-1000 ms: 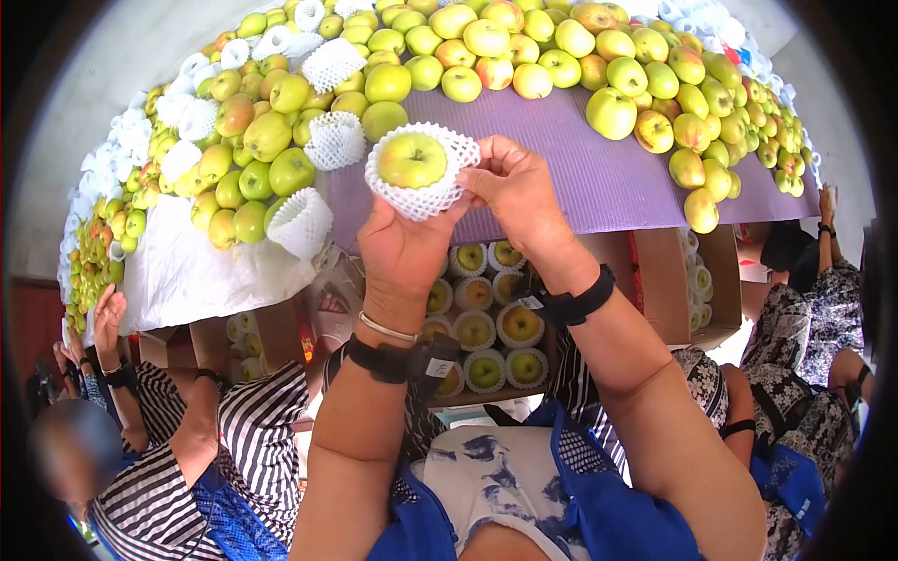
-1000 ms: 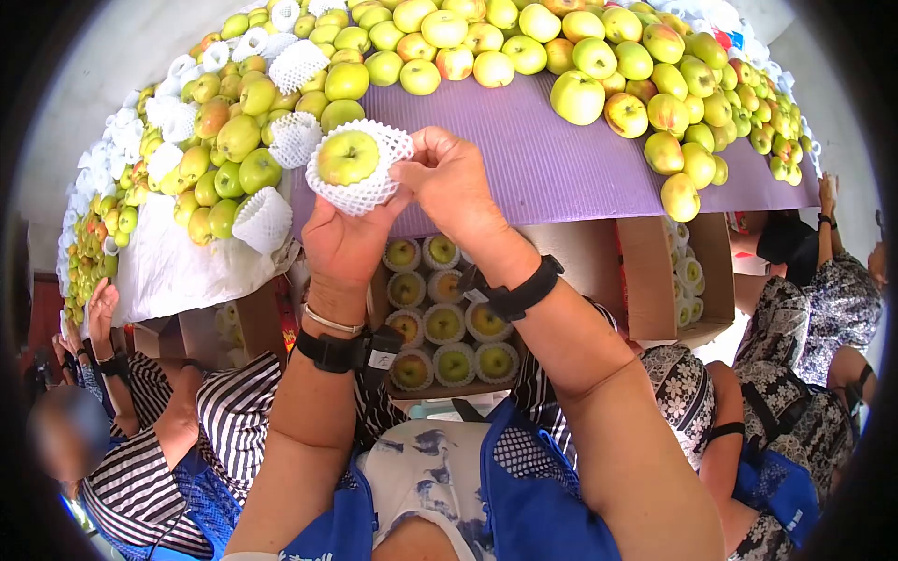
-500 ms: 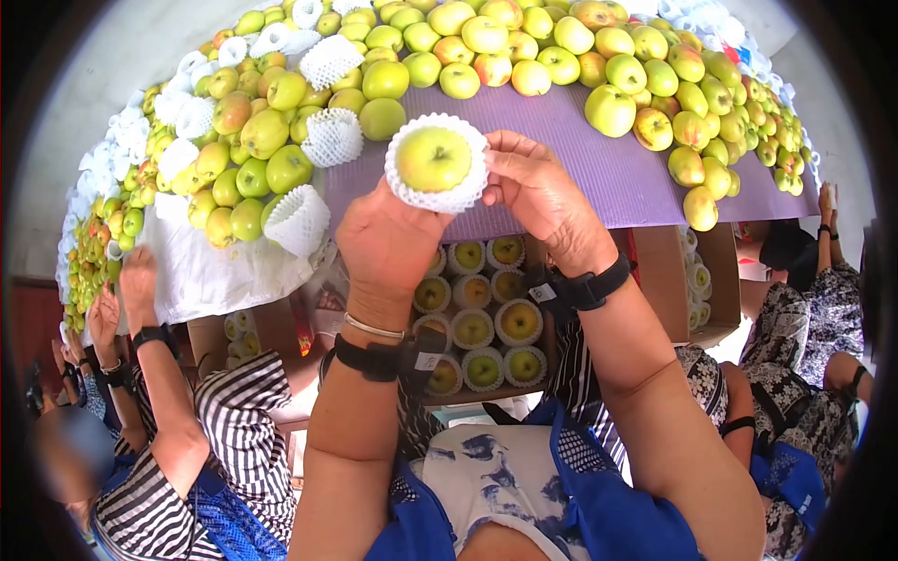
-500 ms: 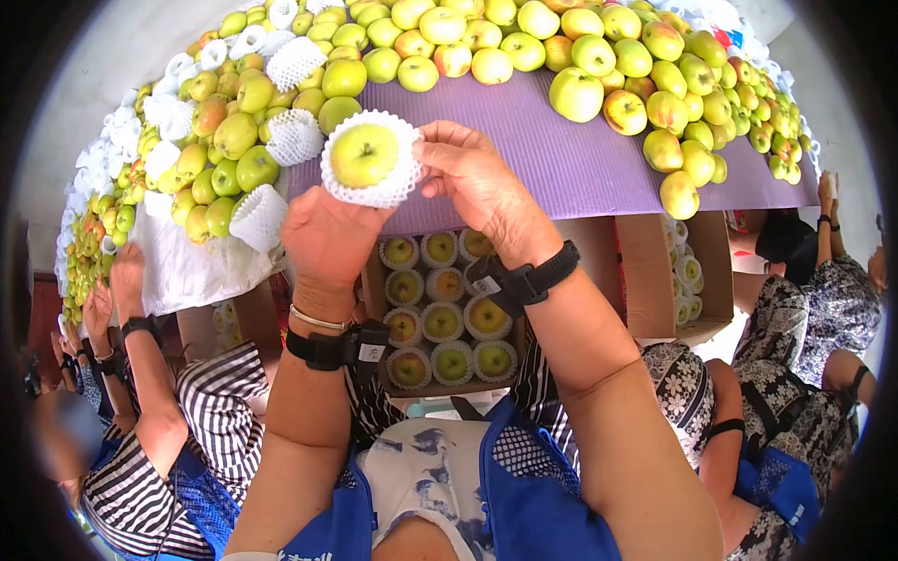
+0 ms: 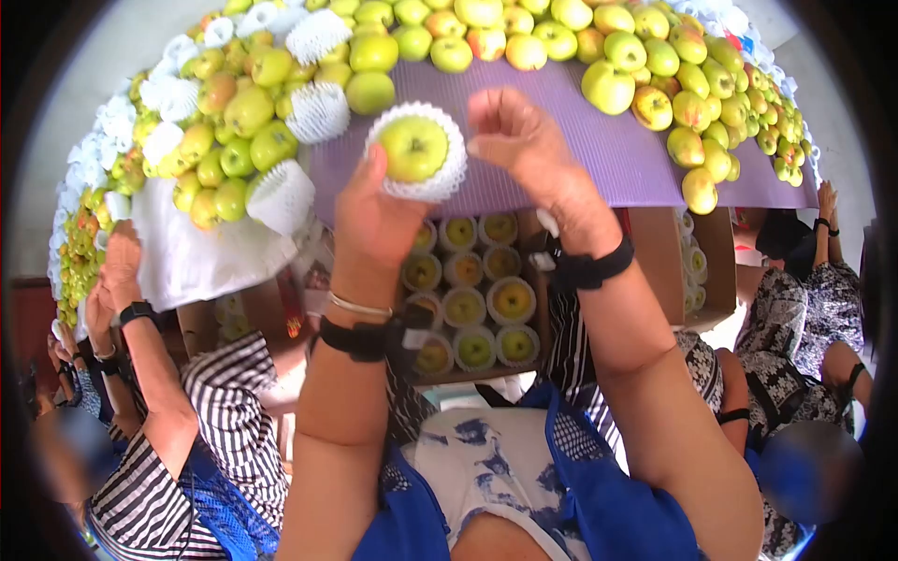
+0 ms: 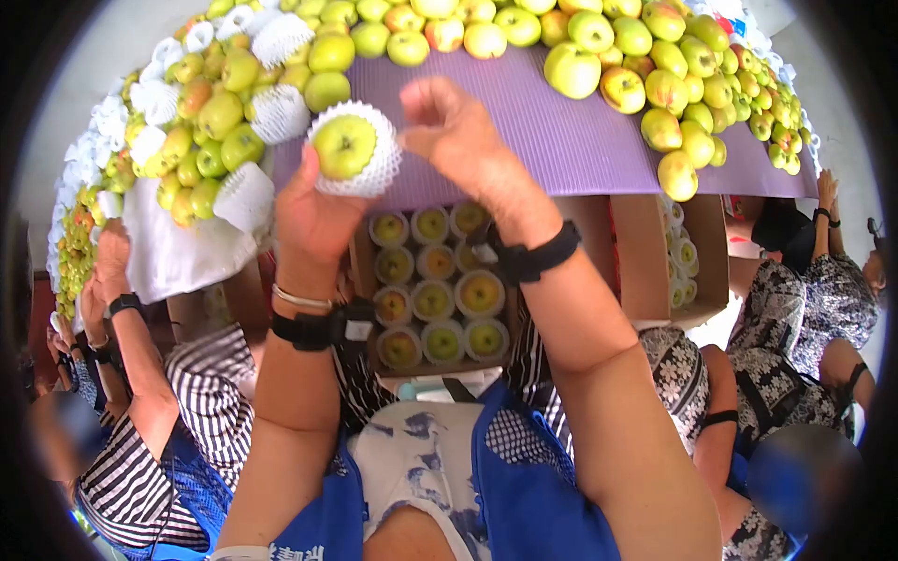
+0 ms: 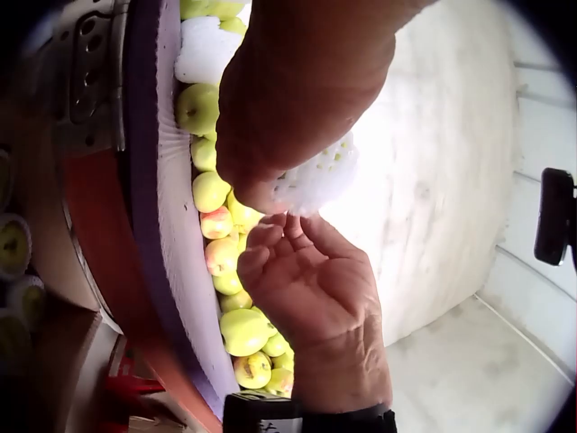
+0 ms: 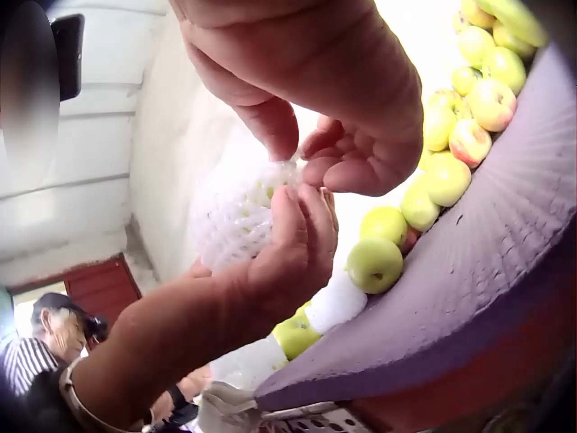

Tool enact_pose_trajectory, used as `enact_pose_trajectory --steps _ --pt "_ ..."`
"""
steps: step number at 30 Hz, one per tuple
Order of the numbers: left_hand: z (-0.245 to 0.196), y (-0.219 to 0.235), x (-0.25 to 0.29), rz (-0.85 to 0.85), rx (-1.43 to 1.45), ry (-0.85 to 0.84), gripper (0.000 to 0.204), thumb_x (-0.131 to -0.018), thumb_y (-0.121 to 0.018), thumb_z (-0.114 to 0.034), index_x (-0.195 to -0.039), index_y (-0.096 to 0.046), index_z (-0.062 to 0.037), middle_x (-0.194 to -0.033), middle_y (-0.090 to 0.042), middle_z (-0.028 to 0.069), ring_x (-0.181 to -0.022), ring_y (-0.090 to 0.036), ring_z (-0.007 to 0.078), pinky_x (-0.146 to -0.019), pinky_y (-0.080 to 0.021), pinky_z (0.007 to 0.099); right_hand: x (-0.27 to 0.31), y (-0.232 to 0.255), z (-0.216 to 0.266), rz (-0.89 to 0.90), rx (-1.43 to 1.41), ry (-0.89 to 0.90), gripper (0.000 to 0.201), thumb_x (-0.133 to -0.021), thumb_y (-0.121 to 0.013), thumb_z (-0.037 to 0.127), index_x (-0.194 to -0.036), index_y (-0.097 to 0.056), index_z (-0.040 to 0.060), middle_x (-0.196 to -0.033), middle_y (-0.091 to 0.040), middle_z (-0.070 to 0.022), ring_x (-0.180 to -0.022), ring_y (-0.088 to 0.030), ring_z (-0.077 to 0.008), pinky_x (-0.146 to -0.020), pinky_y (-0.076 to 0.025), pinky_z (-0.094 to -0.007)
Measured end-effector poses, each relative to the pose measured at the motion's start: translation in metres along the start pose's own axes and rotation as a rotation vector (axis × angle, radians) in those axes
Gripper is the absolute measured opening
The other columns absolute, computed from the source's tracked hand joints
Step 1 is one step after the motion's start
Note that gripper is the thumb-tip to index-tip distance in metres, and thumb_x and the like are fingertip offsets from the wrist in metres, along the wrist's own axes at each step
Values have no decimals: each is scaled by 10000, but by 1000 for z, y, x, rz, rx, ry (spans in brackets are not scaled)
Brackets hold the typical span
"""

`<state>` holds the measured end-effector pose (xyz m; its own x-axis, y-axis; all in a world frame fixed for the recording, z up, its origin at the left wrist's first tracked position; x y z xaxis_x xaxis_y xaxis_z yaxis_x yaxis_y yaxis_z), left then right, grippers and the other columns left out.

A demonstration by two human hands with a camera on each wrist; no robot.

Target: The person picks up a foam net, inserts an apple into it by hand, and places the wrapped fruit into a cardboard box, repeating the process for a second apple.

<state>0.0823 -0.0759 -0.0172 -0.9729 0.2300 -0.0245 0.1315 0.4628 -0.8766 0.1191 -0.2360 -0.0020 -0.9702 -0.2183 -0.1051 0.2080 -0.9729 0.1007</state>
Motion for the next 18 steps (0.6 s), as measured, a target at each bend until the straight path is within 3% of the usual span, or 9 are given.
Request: enact_pose_trajectory --steps 2,3,4,6,9,11,14,16,18 --pt "-2 -1 0 19 -211 5 411 -884 -522 -219 -1184 -469 57 -1096 -595 143 -997 -592 248 -871 -478 386 7 0 28 122 45 150 514 -727 -646 10 -1205 -466 57 -1145 -502 -48 -1113 -437 -176 -899 -406 -313" --pt "-3 1 0 -28 -302 18 376 -864 -564 -187 -1138 -491 60 -1054 -608 145 -959 -607 234 -847 -489 365 12 -2 36 97 194 234 542 -674 -667 37 -1184 -490 71 -1162 -516 -44 -1110 -455 -169 -903 -405 -303" --pt "-2 5 0 -56 -365 35 357 -849 -587 -163 -1117 -500 56 -1042 -610 143 -946 -608 222 -837 -491 356 14 -8 49 160 325 303 659 -642 -728 90 -1236 -442 68 -1202 -483 -119 -1155 -434 -269 -953 -378 -343" --pt "1 7 -1 -57 -447 69 340 -811 -645 -114 -1078 -511 47 -1009 -611 129 -908 -607 183 -806 -492 320 17 -23 47 247 532 369 778 -612 -787 145 -1281 -399 64 -1226 -455 -198 -1182 -426 -373 -994 -358 -381" --pt "7 4 -2 -63 -503 85 350 -810 -652 -128 -1080 -509 45 -1006 -609 117 -902 -600 169 -797 -483 304 18 -37 27 284 639 401 740 -616 -775 143 -1259 -417 63 -1184 -473 -204 -1135 -459 -374 -973 -374 -377" --pt "5 3 1 14 -603 59 354 -831 -633 -165 -1109 -523 23 -1021 -607 97 -931 -589 174 -814 -466 286 20 -42 22 277 555 476 706 -618 -759 128 -1242 -434 60 -1166 -485 -201 -1113 -472 -361 -963 -379 -378" --pt "-9 -7 1 171 -631 104 445 -847 -599 -272 -1163 -500 26 -1084 -584 122 -999 -565 213 -869 -437 310 8 -30 27 299 436 258 634 -617 -727 97 -1197 -474 58 -1146 -509 -173 -1080 -495 -322 -947 -389 -364" --pt "-14 -17 8 211 -348 218 611 -865 -549 -407 -1242 -431 59 -1204 -535 189 -1108 -528 293 -952 -395 363 10 -28 27 453 229 175 589 -621 -704 83 -1171 -494 60 -1148 -518 -147 -1080 -500 -294 -950 -389 -353" --pt "-24 -19 17 81 -485 44 530 -907 -499 -362 -1240 -441 46 -1169 -545 178 -1086 -530 251 -911 -423 323 20 -28 36 585 114 134 566 -624 -689 83 -1159 -506 68 -1135 -535 -121 -1066 -511 -268 -938 -394 -338"
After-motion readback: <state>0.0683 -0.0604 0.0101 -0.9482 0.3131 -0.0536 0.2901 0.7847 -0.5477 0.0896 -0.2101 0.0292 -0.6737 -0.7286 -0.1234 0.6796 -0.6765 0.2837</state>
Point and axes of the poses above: each hand's wrist, its own x-axis away from the middle knuckle, its own y-axis out of the back of the hand, z = x × y, the point moved 4 cm from there along -x, towards the middle knuckle
